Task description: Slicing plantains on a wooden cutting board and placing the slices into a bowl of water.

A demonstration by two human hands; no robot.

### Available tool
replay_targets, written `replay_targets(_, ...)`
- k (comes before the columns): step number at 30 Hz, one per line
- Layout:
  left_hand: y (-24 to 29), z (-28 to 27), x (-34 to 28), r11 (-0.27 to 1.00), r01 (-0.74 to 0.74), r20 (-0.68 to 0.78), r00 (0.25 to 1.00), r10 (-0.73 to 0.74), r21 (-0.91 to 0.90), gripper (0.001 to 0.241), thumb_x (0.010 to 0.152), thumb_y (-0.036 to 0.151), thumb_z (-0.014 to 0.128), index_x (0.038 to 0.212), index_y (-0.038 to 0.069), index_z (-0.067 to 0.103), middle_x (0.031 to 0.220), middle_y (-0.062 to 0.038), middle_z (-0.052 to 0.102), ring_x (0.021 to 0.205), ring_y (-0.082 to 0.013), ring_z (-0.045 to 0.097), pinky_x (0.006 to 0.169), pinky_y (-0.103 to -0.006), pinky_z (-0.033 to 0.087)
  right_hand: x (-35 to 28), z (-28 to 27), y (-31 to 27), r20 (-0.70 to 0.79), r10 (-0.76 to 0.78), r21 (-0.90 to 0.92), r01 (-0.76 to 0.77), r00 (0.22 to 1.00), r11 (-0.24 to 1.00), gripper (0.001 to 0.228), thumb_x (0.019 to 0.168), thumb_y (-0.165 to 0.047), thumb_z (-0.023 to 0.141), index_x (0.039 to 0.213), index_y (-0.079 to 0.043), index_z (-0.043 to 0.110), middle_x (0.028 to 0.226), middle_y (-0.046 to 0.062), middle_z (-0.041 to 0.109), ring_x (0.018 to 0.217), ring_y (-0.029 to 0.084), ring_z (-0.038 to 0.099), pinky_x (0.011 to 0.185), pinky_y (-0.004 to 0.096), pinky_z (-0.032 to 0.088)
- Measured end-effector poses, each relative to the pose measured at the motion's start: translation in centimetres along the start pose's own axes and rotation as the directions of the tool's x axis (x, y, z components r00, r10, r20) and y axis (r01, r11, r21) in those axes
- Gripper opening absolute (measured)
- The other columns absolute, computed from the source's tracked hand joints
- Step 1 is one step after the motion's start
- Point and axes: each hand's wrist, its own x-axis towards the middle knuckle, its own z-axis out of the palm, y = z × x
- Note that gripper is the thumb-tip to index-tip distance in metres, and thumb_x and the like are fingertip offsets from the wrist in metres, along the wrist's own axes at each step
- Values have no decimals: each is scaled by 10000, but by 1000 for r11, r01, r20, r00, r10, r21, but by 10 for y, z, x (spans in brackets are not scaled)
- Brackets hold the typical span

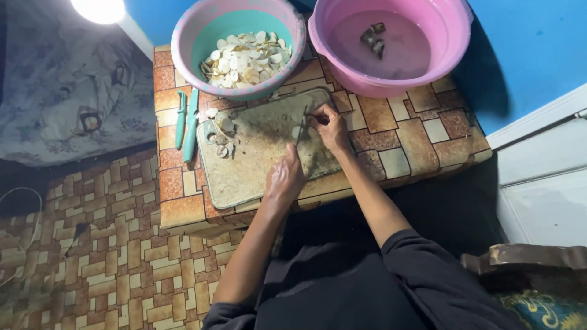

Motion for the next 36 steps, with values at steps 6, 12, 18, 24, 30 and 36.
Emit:
replay_targets(6, -2, 12, -5, 999, -20, -2, 1000, 20, 37, 291, 771, 37, 522, 972, 101, 321, 779, -264, 599, 772, -476, 636, 628, -545, 522, 14, 10, 39, 16, -1, 71, 0, 1000, 997, 131, 773, -226, 730, 854, -164, 648, 794, 35, 679, 798, 140, 647, 738, 302, 516)
replay_targets(12, 8, 28, 17, 984, 39, -51, 998, -30, 176, 254, 830, 97, 427, 1073, 67, 360, 836, -234, 619, 799, -412, 653, 649, -510, 536, 9, 0, 16, 32, -7, 3, 7, 999, 1000, 138, 788, -203, 711, 877, -136, 630, 814, 68, 677, 813, 189, 652, 733, 339, 520)
replay_targets(18, 41, -35, 5, 1000, -19, 60, 998, 18, 10, 434, 883, 92, 370, 1277, -72, 291, 988, -291, 602, 933, -464, 618, 771, -548, 499, 12, 4, 30, 43, -27, -34, 29, 999, 999, 164, 772, -208, 674, 896, -117, 614, 825, 106, 671, 824, 259, 653, 713, 382, 525)
replay_targets(24, 17, -35, 9, 981, 105, 140, 987, -83, -163, 309, 771, 153, 519, 1026, 82, 359, 908, -272, 613, 894, -479, 612, 730, -560, 493, -10, -2, -12, -66, -137, -82, 131, 988, 988, 198, 734, -171, 662, 904, -100, 591, 824, 102, 658, 797, 262, 649, 697, 378, 534)
replay_targets(30, -35, -32, -21, 859, 0, 46, 999, 28, -512, 245, 802, 129, 534, 1002, 49, 416, 858, -313, 609, 870, -501, 603, 697, -552, 470, -5, 6, 11, -106, -252, -47, 248, 962, 968, 176, 719, -92, 627, 893, -102, 596, 798, 103, 635, 762, 241, 641, 640, 313, 537)
replay_targets(36, -69, -12, -42, 582, -310, -293, 948, 127, -752, 146, 872, 167, 531, 962, 83, 452, 453, -91, 549, 394, -226, 610, 478, -311, 526, -12, 9, 12, -98, -352, -129, 339, 931, 932, 214, 753, -114, 647, 946, -57, 575, 836, 154, 603, 795, 292, 629, 628, 317, 538)
